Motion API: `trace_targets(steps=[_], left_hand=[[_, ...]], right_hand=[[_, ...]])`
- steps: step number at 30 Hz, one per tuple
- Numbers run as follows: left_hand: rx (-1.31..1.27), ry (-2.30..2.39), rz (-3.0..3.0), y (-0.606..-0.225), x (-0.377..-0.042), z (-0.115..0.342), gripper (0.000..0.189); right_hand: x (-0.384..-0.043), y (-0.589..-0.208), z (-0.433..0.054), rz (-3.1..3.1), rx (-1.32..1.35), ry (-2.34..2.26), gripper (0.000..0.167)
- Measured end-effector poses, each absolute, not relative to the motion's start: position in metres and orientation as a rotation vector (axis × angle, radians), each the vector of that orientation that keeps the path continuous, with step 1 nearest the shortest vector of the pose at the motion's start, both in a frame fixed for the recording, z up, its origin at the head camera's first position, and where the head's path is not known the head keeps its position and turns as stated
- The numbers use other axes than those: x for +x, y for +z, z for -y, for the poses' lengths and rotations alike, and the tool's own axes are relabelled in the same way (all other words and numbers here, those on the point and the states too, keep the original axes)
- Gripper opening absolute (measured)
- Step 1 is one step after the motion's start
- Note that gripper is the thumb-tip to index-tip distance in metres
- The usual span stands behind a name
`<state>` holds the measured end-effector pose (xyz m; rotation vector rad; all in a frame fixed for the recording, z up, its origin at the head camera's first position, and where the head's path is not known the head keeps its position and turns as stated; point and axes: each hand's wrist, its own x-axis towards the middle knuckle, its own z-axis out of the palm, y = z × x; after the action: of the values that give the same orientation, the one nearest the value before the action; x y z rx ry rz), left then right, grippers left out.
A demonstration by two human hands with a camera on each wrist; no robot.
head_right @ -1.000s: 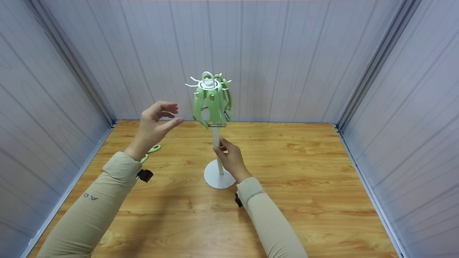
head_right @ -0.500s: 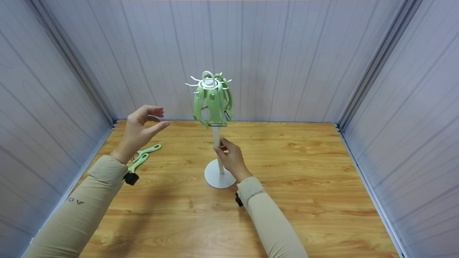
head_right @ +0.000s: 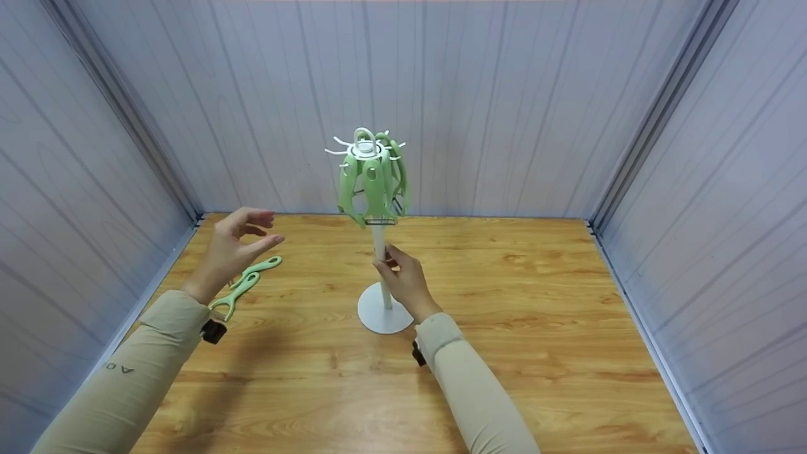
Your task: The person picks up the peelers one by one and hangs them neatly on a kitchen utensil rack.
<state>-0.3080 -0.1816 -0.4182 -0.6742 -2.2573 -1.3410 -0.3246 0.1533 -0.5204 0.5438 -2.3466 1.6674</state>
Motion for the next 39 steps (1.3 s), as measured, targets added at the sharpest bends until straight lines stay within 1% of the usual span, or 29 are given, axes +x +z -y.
trace_targets(steps=[7, 15, 25, 31, 39], left_hand=[[-0.627, -1.325, 2.337, -0.432, -0.302, 0.195, 0.042], [-0.595, -1.29, 2.392, -0.447, -0.299, 0.206, 0.043], [-0.539, -1.307, 2.466, -0.47, -0.293, 0.22, 0.043], [-0.525, -1.235, 2.503, -0.486, -0.291, 0.23, 0.044], [-0.454, -1.252, 2.587, -0.499, -0.288, 0.241, 0.045]], right_hand=[[-0.325, -0.521, -0.153, 2.339, 0.551, 1.675, 0.029], [-0.326, -0.522, -0.153, 2.304, 0.554, 1.703, 0.026], [-0.326, -0.523, -0.153, 2.31, 0.554, 1.69, 0.027], [-0.326, -0.523, -0.153, 2.308, 0.561, 1.682, 0.027], [-0.325, -0.522, -0.153, 2.306, 0.558, 1.701, 0.028]])
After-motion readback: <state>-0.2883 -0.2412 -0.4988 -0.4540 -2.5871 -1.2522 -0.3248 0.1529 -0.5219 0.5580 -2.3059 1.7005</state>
